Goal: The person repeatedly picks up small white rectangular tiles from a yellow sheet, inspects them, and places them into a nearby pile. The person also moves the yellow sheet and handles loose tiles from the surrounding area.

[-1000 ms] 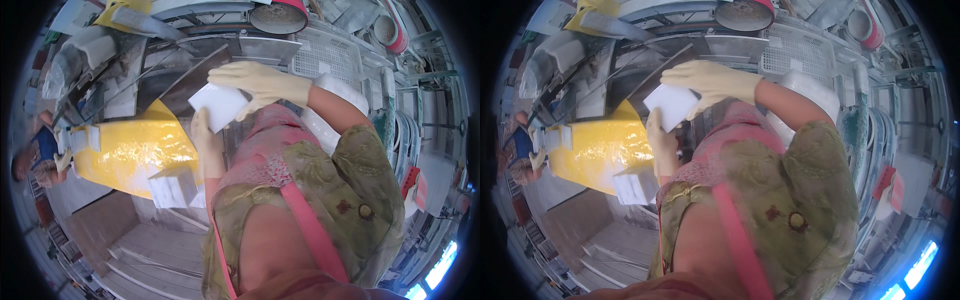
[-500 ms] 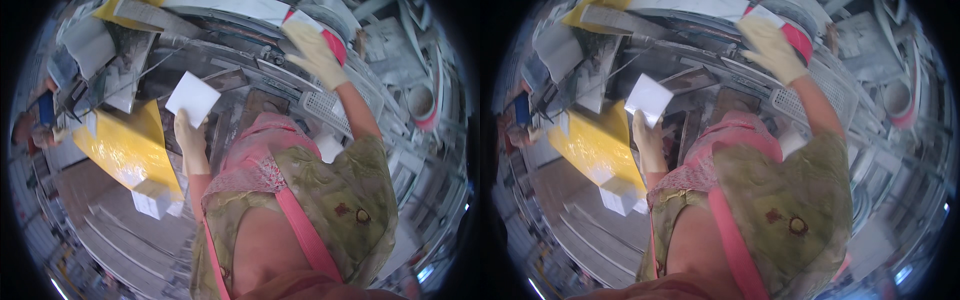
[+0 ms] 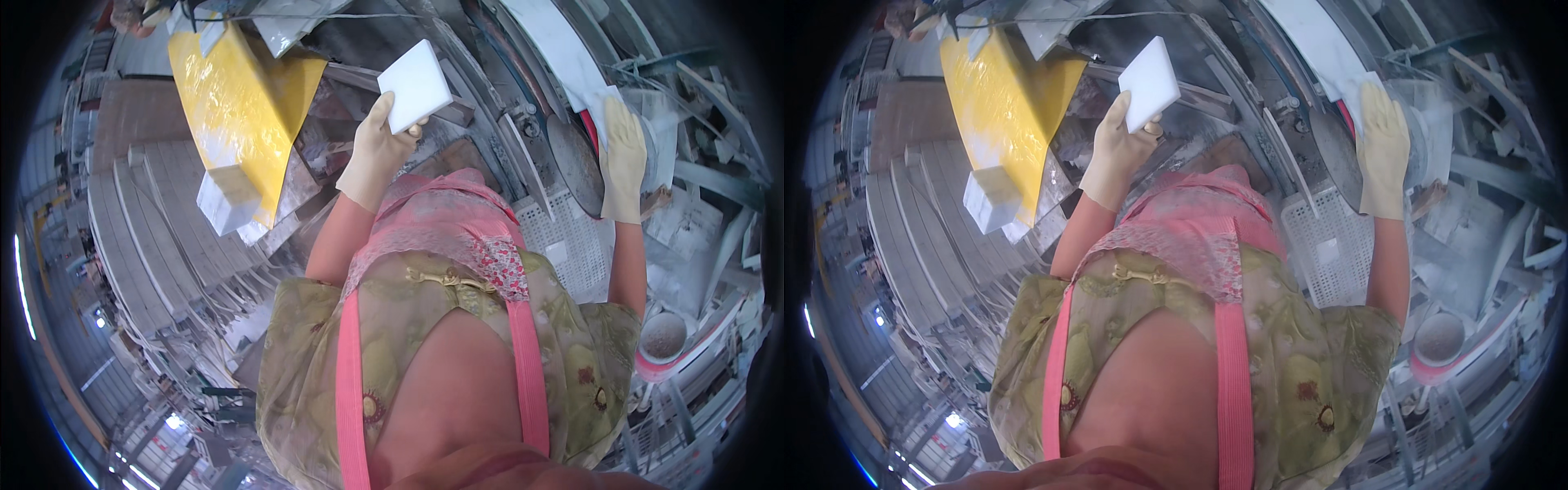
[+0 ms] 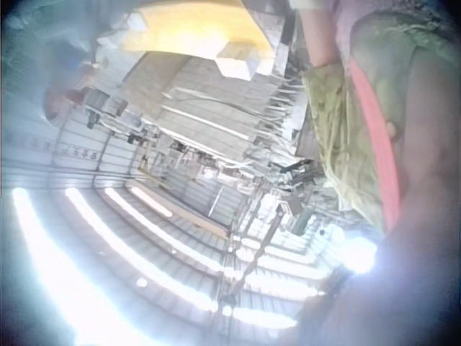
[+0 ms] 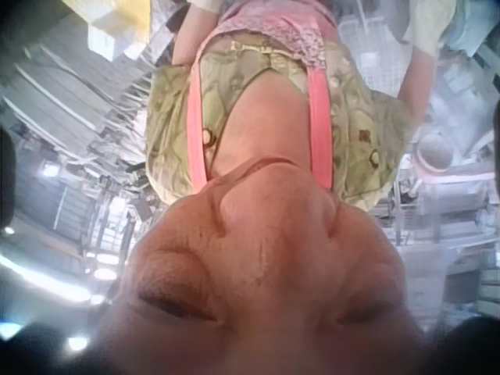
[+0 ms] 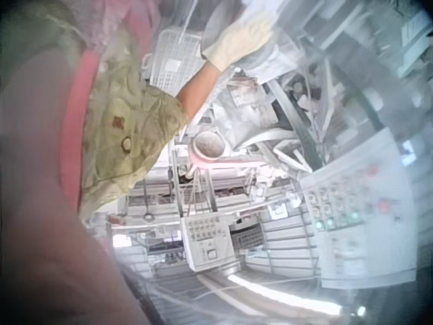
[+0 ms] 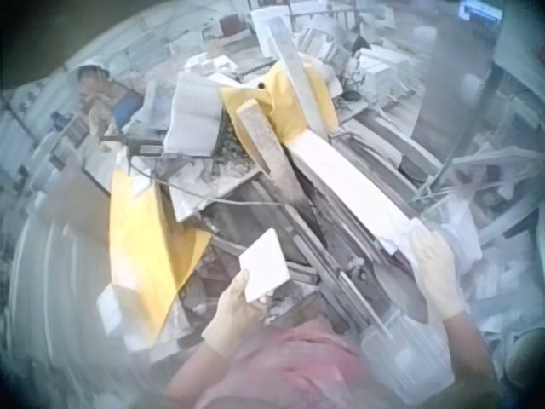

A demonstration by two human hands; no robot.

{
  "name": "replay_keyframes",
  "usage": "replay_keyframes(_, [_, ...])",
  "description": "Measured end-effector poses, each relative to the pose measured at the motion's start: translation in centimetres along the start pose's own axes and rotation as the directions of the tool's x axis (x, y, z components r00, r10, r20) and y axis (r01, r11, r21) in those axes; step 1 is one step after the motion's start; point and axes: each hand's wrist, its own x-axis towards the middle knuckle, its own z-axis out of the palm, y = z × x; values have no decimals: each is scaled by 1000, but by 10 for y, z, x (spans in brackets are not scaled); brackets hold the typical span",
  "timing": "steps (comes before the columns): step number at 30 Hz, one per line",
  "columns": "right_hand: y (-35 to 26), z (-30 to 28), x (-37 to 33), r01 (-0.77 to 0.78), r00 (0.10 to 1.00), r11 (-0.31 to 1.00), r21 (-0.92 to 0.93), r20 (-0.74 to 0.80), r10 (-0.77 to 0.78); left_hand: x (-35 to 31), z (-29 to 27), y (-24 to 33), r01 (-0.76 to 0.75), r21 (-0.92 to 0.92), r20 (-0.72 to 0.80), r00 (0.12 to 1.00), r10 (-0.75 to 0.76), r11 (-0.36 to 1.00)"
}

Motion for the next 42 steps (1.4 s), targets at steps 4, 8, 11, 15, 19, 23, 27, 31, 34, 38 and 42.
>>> replay_keyframes(4, [-2,4,36,155,973,986,-67,186,-140,-4,-10,7,-58,-118,50,997,65,991])
replay_keyframes(8, [-8,8,51,153,930,988,3,338,-145,-16,-14,14,-114,-293,-244,969,41,949])
replay_keyframes(11, [-12,25,61,170,957,985,24,237,-171,-35,-23,25,-223,-240,-186,966,181,945])
replay_keyframes(15, [-14,44,62,143,978,990,-2,151,-142,-57,-54,37,-325,-363,-282,931,230,873])
replay_keyframes(19, [-7,22,64,50,981,983,175,178,-81,-91,-93,58,-539,502,-296,628,719,677])
replay_keyframes(23, [-29,-17,106,-301,866,954,-16,414,280,-139,-118,100,-321,518,-571,561,600,793])
replay_keyframes(27, [-136,-32,143,-541,841,394,743,462,283,-177,-120,135,75,885,-414,580,701,460])
replay_keyframes(31, [-306,-19,165,-315,945,-5,949,313,-95,-173,-127,154,292,886,-462,610,643,360])
replay_keyframes(34, [-422,-15,170,-301,948,-194,934,272,-164,-166,-134,160,246,873,-473,643,602,422])
replay_keyframes(38, [-531,-4,181,-472,869,23,881,470,-156,-164,-134,158,158,836,-489,647,585,525])
replay_keyframes(42, [-544,9,171,-383,775,331,862,495,-393,-156,-134,160,199,856,-499,563,659,478])
